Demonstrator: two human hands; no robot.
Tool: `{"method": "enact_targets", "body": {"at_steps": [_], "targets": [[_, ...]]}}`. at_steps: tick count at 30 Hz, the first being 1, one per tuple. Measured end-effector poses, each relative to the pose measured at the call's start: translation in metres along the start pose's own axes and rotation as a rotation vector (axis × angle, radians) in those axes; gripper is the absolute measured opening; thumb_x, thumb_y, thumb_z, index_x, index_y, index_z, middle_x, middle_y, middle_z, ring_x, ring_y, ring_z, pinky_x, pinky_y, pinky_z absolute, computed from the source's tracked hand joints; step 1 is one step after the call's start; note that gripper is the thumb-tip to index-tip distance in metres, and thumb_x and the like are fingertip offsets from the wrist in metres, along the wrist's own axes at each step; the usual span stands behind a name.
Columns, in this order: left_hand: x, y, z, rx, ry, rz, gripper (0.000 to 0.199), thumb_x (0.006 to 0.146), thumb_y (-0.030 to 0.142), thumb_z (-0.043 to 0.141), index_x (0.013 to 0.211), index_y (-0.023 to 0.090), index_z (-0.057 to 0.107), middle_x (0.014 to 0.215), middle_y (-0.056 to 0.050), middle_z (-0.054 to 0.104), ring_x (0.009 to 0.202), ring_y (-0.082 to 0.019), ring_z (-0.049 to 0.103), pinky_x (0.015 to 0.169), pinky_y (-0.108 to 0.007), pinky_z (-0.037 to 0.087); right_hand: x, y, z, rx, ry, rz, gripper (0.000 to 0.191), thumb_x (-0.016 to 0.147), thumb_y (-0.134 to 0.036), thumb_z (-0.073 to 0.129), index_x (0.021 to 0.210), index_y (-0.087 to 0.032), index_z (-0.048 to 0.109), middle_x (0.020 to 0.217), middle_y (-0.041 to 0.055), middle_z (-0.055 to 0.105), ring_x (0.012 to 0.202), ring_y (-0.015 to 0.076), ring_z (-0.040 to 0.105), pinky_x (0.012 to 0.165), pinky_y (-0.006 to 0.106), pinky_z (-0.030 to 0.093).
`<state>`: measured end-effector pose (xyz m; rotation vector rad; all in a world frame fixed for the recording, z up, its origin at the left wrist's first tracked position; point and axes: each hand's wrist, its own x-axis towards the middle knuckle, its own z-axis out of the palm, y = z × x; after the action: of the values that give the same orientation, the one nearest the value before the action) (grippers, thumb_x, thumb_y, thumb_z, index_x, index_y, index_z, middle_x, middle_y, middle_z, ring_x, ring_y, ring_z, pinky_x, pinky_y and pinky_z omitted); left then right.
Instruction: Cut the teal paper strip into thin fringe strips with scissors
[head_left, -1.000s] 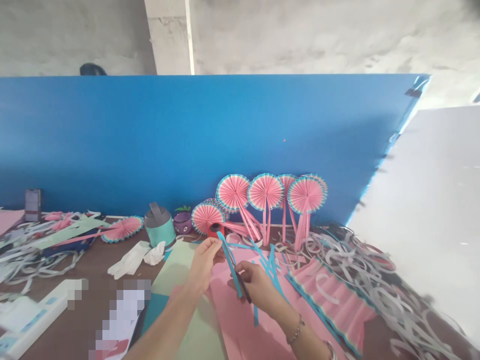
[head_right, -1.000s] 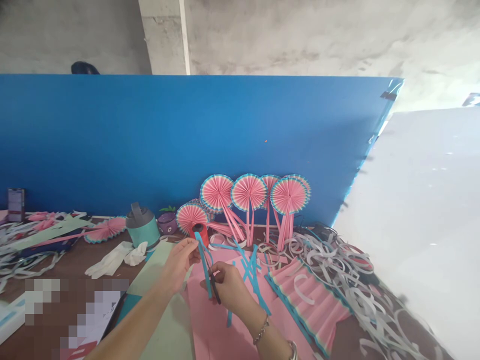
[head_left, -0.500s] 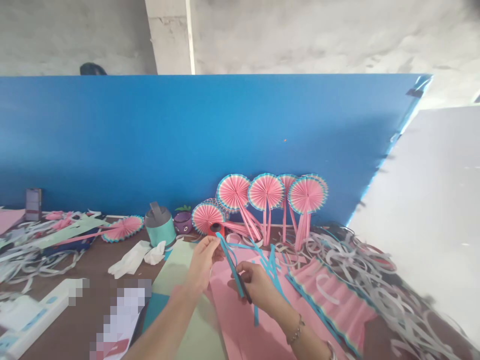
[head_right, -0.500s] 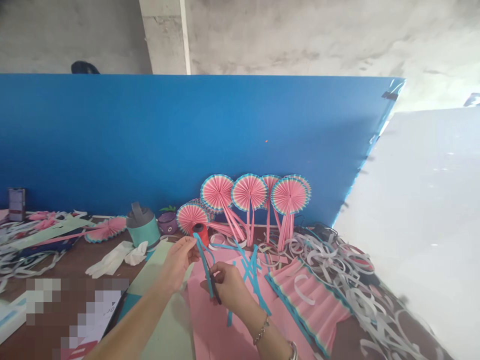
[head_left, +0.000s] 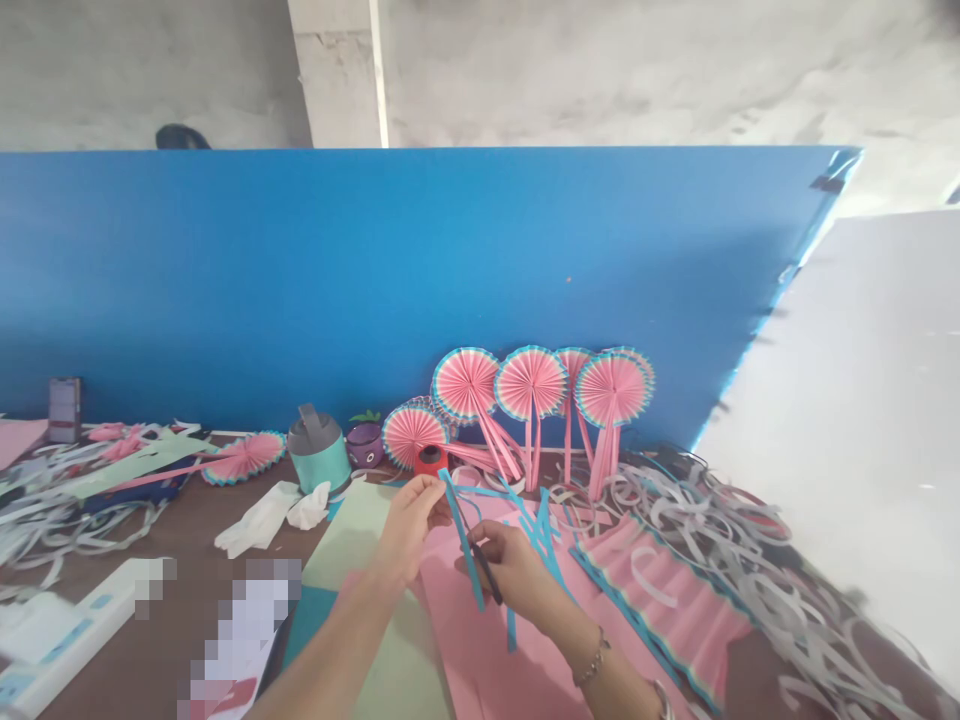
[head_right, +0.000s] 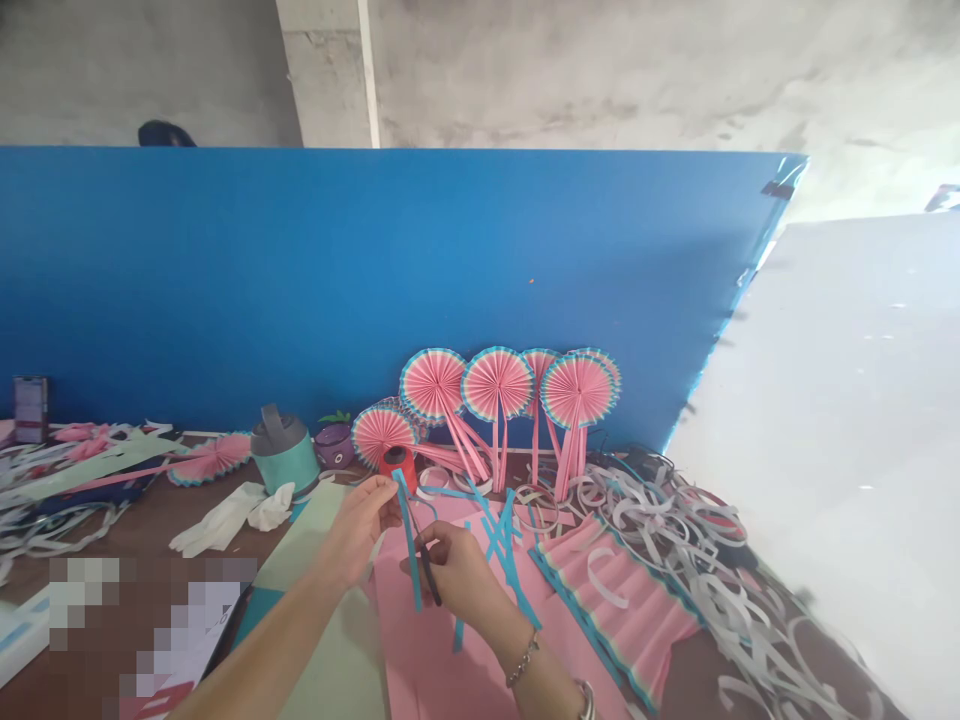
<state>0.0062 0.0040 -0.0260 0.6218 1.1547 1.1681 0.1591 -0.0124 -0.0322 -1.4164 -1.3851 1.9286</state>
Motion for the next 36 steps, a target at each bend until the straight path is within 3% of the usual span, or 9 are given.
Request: {"method": "enact_targets", "body": {"at_steps": [10,17,23,27,29,32,36], "targets": [[0.0,-0.001,0.0,0.013,-0.008,0.002,0.036,0.07,0.042,0.063,0.077,0.012,0.045,0.068,-0.002,0.05,0.063,-0.008,0.049,0.061,-0.02,0.04,-0.002,-0.004,0.002,0.036,0.03,0.035,0.06,0.052,-0.048,0.075,0.086,-0.009,0.045,0.051,0.0002,0.047,0.041,0.0099,0.045,0.037,0.015,0.03],[0.0,-0.005,0.001,0.02,-0.041,-0.001,0.035,0.071,0.042,0.061,0.076,0.012,0.044,0.069,-0.003,0.05,0.062,-0.009,0.048,0.062,-0.022,0.041,0.002,0.001,-0.002,0.027,0.012,-0.01,0.057,0.058,-0.047,0.072,0.089,-0.009,0.045,0.053,0.0006,0.048,0.043,0.0087,0.045,0.039,0.015,0.032],[0.002,-0.01,-0.001,0.008,-0.053,-0.006,0.034,0.072,0.041,0.06,0.076,0.012,0.043,0.069,-0.003,0.051,0.063,-0.01,0.048,0.062,-0.022,0.04,-0.002,-0.007,0.003,0.04,0.039,0.041,0.058,0.053,-0.048,0.072,0.085,-0.009,0.044,0.05,0.0,0.046,0.04,0.0094,0.044,0.037,0.015,0.029],[0.002,-0.009,0.002,0.023,-0.005,-0.057,0.036,0.068,0.043,0.062,0.076,0.012,0.044,0.067,-0.002,0.049,0.062,-0.009,0.048,0.061,-0.021,0.039,0.004,-0.001,-0.005,-0.025,0.075,0.042,0.048,0.064,-0.039,0.065,0.096,-0.009,0.045,0.053,0.0011,0.05,0.043,0.011,0.047,0.04,0.016,0.033],[0.001,-0.009,0.004,0.091,0.015,-0.108,0.037,0.066,0.044,0.061,0.076,0.012,0.045,0.068,-0.002,0.05,0.062,-0.01,0.049,0.06,-0.021,0.039,0.006,0.003,-0.015,-0.101,0.142,0.047,0.042,0.07,-0.032,0.059,0.102,-0.011,0.042,0.058,0.0018,0.054,0.046,0.0113,0.05,0.044,0.017,0.036],[-0.001,-0.016,0.007,0.294,-0.019,-0.149,0.036,0.066,0.045,0.057,0.076,0.012,0.048,0.07,-0.004,0.051,0.063,-0.011,0.049,0.059,-0.021,0.038,0.005,0.002,-0.032,-0.4,0.299,0.05,0.03,0.073,-0.03,0.059,0.093,-0.011,0.045,0.061,0.0023,0.055,0.05,0.0087,0.049,0.051,0.017,0.036],[0.004,-0.037,0.003,0.631,-0.055,0.005,0.027,0.072,0.039,0.049,0.07,0.012,0.051,0.068,-0.002,0.05,0.063,-0.01,0.044,0.062,-0.021,0.034,-0.005,-0.012,-0.047,-0.699,0.347,0.047,0.024,0.074,-0.031,0.061,0.086,-0.012,0.051,0.063,0.0018,0.055,0.053,0.0066,0.046,0.054,0.018,0.029]]}}
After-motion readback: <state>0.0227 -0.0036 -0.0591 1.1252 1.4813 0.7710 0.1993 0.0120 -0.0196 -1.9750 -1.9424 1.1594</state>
